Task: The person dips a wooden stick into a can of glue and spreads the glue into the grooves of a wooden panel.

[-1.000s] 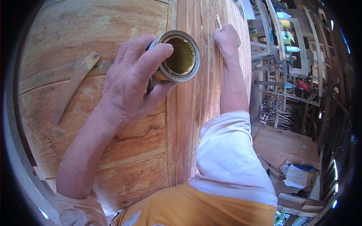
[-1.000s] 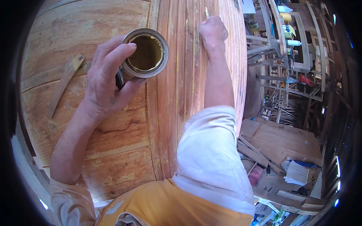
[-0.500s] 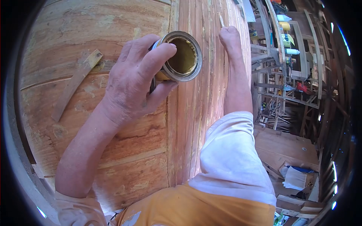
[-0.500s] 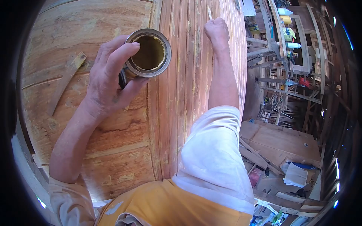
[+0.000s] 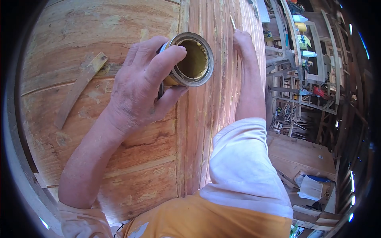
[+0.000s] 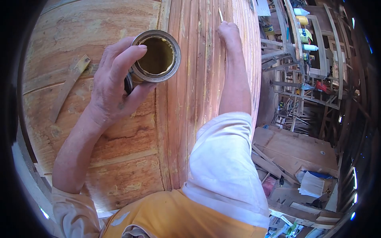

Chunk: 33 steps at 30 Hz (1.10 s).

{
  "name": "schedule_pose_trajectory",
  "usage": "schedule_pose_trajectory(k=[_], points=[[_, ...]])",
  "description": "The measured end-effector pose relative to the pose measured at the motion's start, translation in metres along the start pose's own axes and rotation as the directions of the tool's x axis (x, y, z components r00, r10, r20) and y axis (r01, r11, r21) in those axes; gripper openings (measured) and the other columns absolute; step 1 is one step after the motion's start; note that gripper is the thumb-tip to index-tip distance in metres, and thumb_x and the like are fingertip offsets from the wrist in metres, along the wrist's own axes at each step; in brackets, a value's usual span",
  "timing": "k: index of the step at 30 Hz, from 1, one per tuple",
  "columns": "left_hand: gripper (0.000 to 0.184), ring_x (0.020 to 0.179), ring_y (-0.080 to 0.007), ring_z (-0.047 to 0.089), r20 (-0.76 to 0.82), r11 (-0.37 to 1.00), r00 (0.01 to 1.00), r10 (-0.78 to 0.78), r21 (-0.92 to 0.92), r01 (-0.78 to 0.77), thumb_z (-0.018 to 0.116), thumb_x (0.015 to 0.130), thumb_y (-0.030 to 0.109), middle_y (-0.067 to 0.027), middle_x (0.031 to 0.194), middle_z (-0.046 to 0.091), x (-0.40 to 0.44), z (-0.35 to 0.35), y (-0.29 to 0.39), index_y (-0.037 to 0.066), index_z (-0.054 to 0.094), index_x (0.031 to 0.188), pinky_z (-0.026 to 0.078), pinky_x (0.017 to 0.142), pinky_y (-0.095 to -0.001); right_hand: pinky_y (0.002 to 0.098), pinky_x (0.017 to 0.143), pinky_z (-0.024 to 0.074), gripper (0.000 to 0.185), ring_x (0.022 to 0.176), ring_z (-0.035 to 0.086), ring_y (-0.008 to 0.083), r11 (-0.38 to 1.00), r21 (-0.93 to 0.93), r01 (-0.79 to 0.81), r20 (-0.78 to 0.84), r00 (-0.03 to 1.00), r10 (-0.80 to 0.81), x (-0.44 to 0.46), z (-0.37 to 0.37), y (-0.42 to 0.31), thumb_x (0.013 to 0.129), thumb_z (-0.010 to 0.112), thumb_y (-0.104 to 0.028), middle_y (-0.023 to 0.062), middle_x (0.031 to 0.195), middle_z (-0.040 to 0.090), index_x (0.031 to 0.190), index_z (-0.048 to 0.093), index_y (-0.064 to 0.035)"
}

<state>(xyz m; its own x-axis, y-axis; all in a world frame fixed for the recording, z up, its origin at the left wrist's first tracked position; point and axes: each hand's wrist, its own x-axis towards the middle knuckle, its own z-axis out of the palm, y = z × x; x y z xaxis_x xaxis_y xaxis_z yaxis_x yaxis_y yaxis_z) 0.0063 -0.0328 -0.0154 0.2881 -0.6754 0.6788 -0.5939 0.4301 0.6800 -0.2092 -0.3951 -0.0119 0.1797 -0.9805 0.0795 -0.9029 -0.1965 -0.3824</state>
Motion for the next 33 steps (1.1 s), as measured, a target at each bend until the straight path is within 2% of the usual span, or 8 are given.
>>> schedule_pose_trajectory(k=[2, 5, 14, 17, 21, 26, 28, 33], points=[[0.068, 0.104, -0.0387, 0.058, -0.004, 1.0, 1.0, 0.004, -0.001, -0.004, 0.084, 0.066, 0.007, -0.0173, 0.119, 0.058, 0.0, -0.001, 0.001, 0.011, 0.054, 0.126, 0.051, 0.086, -0.0454, 0.0413, 0.066, 0.0512, 0.038, 0.072, 0.068, 0.0271, 0.996, 0.002, -0.087, 0.025, 0.996, 0.087, -0.005, -0.002, -0.002, 0.089, 0.053, -0.023, 0.024, 0.078, 0.068, 0.087, 0.064, 0.0131], [0.068, 0.104, -0.0385, 0.058, -0.014, 1.0, 1.0, 0.011, -0.004, -0.011, 0.084, 0.066, 0.008, -0.0173, 0.119, 0.058, 0.0, 0.001, 0.0, 0.011, 0.054, 0.126, 0.051, 0.086, -0.0454, 0.043, 0.076, 0.0527, 0.041, 0.081, 0.071, 0.0353, 0.992, 0.043, -0.115, 0.033, 0.993, 0.114, 0.0, -0.004, -0.015, 0.091, 0.052, -0.024, 0.0275, 0.082, 0.07, 0.094, 0.065, 0.0151], [0.068, 0.105, -0.0383, 0.058, 0.003, 1.0, 1.0, -0.019, 0.008, 0.019, 0.084, 0.065, 0.008, -0.0168, 0.119, 0.058, -0.001, -0.002, 0.001, 0.012, 0.054, 0.126, 0.051, 0.086, -0.0453, 0.0419, 0.069, 0.0516, 0.04, 0.072, 0.068, 0.0348, 0.993, -0.102, 0.06, -0.07, 0.995, -0.067, 0.003, 0.006, -0.001, 0.091, 0.053, -0.025, 0.0254, 0.073, 0.068, 0.078, 0.065, 0.0111], [0.073, 0.112, -0.0384, 0.059, 0.054, 1.0, 0.999, -0.002, 0.024, 0.001, 0.084, 0.066, 0.004, -0.0191, 0.127, 0.057, -0.004, -0.003, -0.002, 0.01, 0.051, 0.131, 0.051, 0.092, -0.0455, 0.0422, 0.074, 0.0535, 0.045, 0.081, 0.071, 0.0377, 0.992, 0.093, -0.084, 0.093, 0.993, 0.076, 0.014, 0.001, -0.011, 0.093, 0.049, -0.027, 0.0289, 0.079, 0.069, 0.087, 0.066, 0.0144], [0.068, 0.104, -0.0384, 0.058, -0.012, 1.0, 1.0, 0.007, -0.008, -0.007, 0.084, 0.066, 0.007, -0.017, 0.119, 0.058, -0.001, 0.001, -0.002, 0.012, 0.054, 0.127, 0.051, 0.086, -0.0457, 0.0389, 0.05, 0.0395, 0.039, 0.054, 0.053, 0.0185, 0.977, 0.067, -0.204, 0.068, 0.978, 0.199, 0.011, -0.003, -0.019, 0.095, 0.054, -0.027, 0.0111, 0.064, 0.058, 0.086, 0.064, 0.0092], [0.068, 0.105, -0.0386, 0.058, 0.008, 1.0, 1.0, -0.013, 0.003, 0.013, 0.084, 0.066, 0.007, -0.0174, 0.119, 0.058, -0.001, -0.001, 0.001, 0.012, 0.054, 0.127, 0.051, 0.087, -0.0457, 0.0386, 0.051, 0.0406, 0.04, 0.057, 0.054, 0.0178, 0.998, -0.023, -0.061, -0.044, 0.997, 0.06, 0.043, 0.01, 0.024, 0.094, 0.055, -0.028, 0.0121, 0.065, 0.059, 0.088, 0.065, 0.0099], [0.068, 0.105, -0.0387, 0.058, 0.002, 1.0, 1.0, 0.0, -0.006, 0.0, 0.084, 0.066, 0.007, -0.0174, 0.119, 0.057, -0.002, 0.0, 0.0, 0.012, 0.054, 0.127, 0.051, 0.087, -0.0458, 0.0388, 0.055, 0.0433, 0.042, 0.062, 0.059, 0.0185, 0.986, -0.12, 0.116, -0.02, 0.993, -0.119, 0.047, 0.01, 0.012, 0.094, 0.056, -0.029, 0.0142, 0.068, 0.062, 0.09, 0.066, 0.012], [0.068, 0.105, -0.0388, 0.058, 0.011, 1.0, 1.0, -0.007, 0.004, 0.007, 0.084, 0.066, 0.007, -0.0179, 0.12, 0.057, -0.001, -0.002, 0.0, 0.012, 0.054, 0.128, 0.051, 0.087, -0.0459, 0.0423, 0.068, 0.051, 0.045, 0.077, 0.07, 0.0325, 0.964, -0.25, 0.094, -0.082, 0.99, -0.118, 0.014, -0.002, 0.004, 0.094, 0.054, -0.029, 0.0262, 0.079, 0.069, 0.096, 0.068, 0.014]])
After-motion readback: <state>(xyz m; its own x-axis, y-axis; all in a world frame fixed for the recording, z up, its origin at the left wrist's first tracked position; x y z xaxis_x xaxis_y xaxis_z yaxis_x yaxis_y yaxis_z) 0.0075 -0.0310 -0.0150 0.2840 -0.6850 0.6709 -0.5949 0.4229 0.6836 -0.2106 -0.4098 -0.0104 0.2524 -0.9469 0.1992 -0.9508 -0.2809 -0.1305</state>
